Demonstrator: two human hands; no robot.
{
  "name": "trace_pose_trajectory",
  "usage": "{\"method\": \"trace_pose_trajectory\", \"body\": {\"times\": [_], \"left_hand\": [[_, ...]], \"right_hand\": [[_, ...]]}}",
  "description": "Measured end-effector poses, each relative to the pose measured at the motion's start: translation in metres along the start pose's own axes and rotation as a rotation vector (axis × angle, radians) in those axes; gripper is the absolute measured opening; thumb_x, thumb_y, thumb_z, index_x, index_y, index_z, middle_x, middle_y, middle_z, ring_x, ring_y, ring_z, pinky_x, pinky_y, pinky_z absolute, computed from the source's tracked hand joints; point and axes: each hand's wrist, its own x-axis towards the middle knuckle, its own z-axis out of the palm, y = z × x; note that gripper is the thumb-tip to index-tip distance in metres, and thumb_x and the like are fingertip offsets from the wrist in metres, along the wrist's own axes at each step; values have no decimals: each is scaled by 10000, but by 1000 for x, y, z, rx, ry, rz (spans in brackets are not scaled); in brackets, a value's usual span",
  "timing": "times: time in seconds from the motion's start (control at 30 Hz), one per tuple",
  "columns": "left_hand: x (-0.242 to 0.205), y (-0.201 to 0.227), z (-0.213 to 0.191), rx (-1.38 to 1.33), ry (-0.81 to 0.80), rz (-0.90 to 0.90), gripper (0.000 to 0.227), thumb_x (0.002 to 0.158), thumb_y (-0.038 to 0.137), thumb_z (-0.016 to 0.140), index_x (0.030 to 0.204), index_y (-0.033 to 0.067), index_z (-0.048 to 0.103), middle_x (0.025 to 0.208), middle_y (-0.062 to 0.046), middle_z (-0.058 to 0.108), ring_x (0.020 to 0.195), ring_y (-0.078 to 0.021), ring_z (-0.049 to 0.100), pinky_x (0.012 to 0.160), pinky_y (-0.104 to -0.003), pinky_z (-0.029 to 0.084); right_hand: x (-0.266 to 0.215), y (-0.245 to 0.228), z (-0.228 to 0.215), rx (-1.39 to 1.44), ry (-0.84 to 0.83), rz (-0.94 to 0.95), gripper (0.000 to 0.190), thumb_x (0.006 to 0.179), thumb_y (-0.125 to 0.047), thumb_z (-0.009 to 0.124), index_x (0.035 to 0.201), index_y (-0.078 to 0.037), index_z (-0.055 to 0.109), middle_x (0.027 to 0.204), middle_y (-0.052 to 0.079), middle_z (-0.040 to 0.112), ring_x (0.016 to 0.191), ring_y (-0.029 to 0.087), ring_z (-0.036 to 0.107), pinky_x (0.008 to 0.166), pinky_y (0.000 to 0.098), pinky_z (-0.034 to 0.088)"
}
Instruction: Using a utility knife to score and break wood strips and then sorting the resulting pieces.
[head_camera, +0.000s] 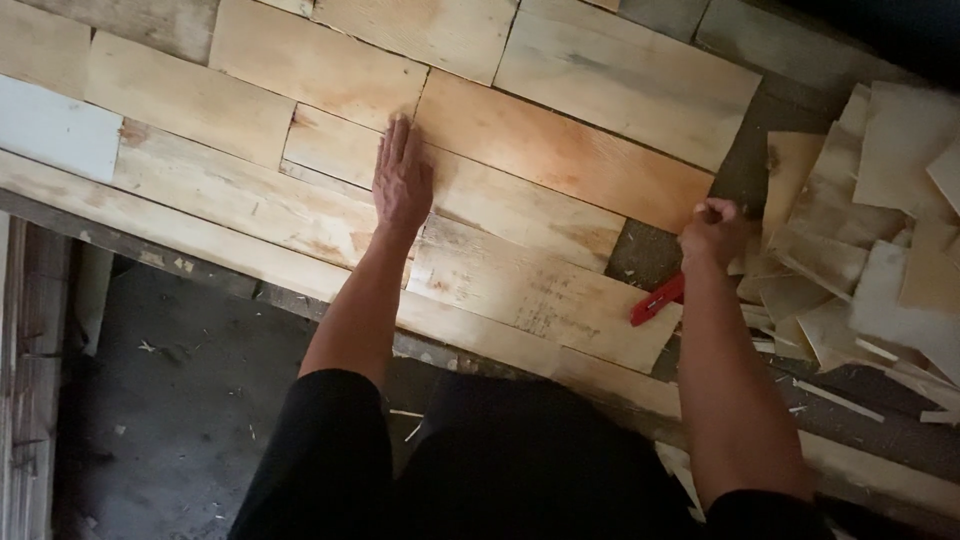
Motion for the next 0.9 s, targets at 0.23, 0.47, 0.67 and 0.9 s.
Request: {"method": "trace_pose_trajectory", "body": {"times": [0.23, 0.47, 0.67, 0.9], "left_hand": [[1, -3, 5, 8, 8, 46, 595, 1011, 129, 608, 1549, -51, 431, 1650, -263, 353, 1548, -418, 302, 1280, -511, 259], [-1, 0, 4, 93, -44, 34, 622, 1016, 147, 598, 1578, -38, 405, 1685, -242, 307, 1572, -406, 279, 1299, -494, 238], [1, 2, 1, 107, -63, 27, 666, 1007, 167, 628, 1580, -60, 376, 1681, -255, 297, 1571, -410, 271, 1298, -492, 226], [0, 3, 1, 109, -59, 30, 654, 1039, 179, 619, 1593, -57, 364, 1693, -250, 277, 1583, -401, 261, 1307, -489, 219]], "right_hand": [[20, 25, 5, 108, 0, -95, 176, 1034, -223, 695, 1165, -106, 674, 1039, 55, 703, 757, 171, 643, 604, 354, 542], [24, 27, 5, 130, 7, -82, 206, 1022, -233, 743, 1165, -90, 705, 1023, 63, 726, 794, 148, 651, 642, 317, 544], [4, 5, -1, 118, 6, 50, 194, 1014, -274, 710, 1149, -138, 676, 924, 36, 704, 693, 130, 640, 570, 318, 533], [14, 19, 1, 217, -41, 10, 191, 1035, -252, 707, 1169, -118, 683, 909, 30, 683, 677, 121, 607, 576, 311, 534]]}}
